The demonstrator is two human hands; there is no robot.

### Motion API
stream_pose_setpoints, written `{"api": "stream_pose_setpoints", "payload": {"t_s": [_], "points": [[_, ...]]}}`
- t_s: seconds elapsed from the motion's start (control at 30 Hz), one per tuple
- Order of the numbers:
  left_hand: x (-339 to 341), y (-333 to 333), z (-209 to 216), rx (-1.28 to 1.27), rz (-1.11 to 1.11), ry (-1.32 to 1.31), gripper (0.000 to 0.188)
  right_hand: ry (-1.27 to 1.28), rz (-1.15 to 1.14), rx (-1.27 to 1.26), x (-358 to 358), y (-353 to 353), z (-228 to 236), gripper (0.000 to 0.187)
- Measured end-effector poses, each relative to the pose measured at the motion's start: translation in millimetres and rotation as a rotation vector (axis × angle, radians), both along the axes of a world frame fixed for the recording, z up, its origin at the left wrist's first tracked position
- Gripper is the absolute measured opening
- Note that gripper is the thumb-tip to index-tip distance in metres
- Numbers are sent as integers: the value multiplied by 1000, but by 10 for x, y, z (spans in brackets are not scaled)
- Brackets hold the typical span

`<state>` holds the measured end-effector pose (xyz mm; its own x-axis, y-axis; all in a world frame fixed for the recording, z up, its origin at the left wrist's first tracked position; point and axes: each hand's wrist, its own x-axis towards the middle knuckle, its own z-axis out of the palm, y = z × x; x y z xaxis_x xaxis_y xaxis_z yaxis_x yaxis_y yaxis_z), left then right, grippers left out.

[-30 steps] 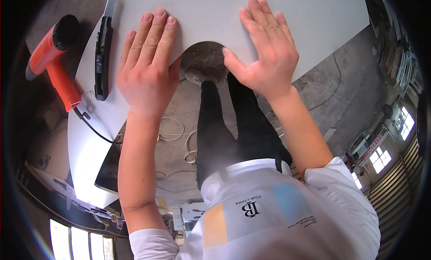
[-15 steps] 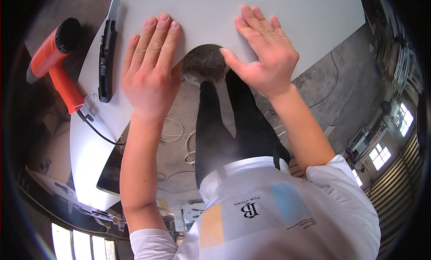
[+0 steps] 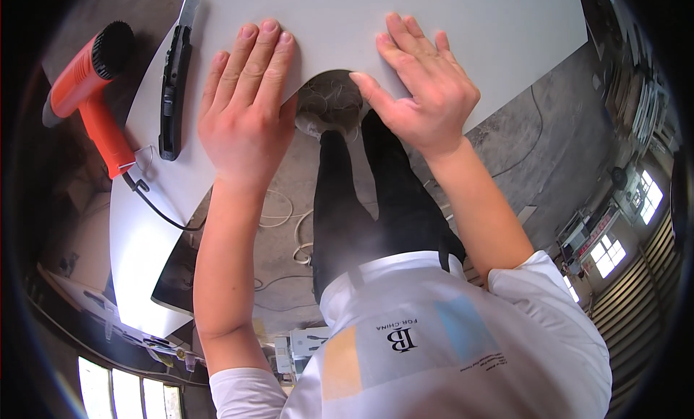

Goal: The person cleans a large white curved panel using a cloth, trims the edges with a knife, and applies heat to the surface using a heat gun.

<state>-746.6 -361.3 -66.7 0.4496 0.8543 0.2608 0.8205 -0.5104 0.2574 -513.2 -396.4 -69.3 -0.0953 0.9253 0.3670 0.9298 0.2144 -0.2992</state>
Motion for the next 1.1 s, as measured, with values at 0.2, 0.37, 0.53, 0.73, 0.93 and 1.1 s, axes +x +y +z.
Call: {"api": "stream_pose_setpoints", "payload": {"t_s": [0.2, 0.37, 0.53, 0.73, 0.93, 1.1], "points": [[21, 23, 19, 25, 3, -3, 58, -12, 6, 36, -24, 8, 14, 32], [0, 29, 10, 10, 1, -23, 57, 287, 18, -116, 214, 44, 21, 24], [-33, 30, 34, 0, -4, -44, 56, 821, -168, -170, 710, 13, 130, 21], [-23, 47, 1, 34, -16, -87, 53, 699, -853, -11, 1726, -499, -48, 31], [232, 252, 57, 35, -208, -73, 58, 1511, -897, -193, 1622, -276, -62, 56], [395, 430, 309, -134, -349, 21, 62, 1708, -744, -188, 1555, -70, -244, 56]]}}
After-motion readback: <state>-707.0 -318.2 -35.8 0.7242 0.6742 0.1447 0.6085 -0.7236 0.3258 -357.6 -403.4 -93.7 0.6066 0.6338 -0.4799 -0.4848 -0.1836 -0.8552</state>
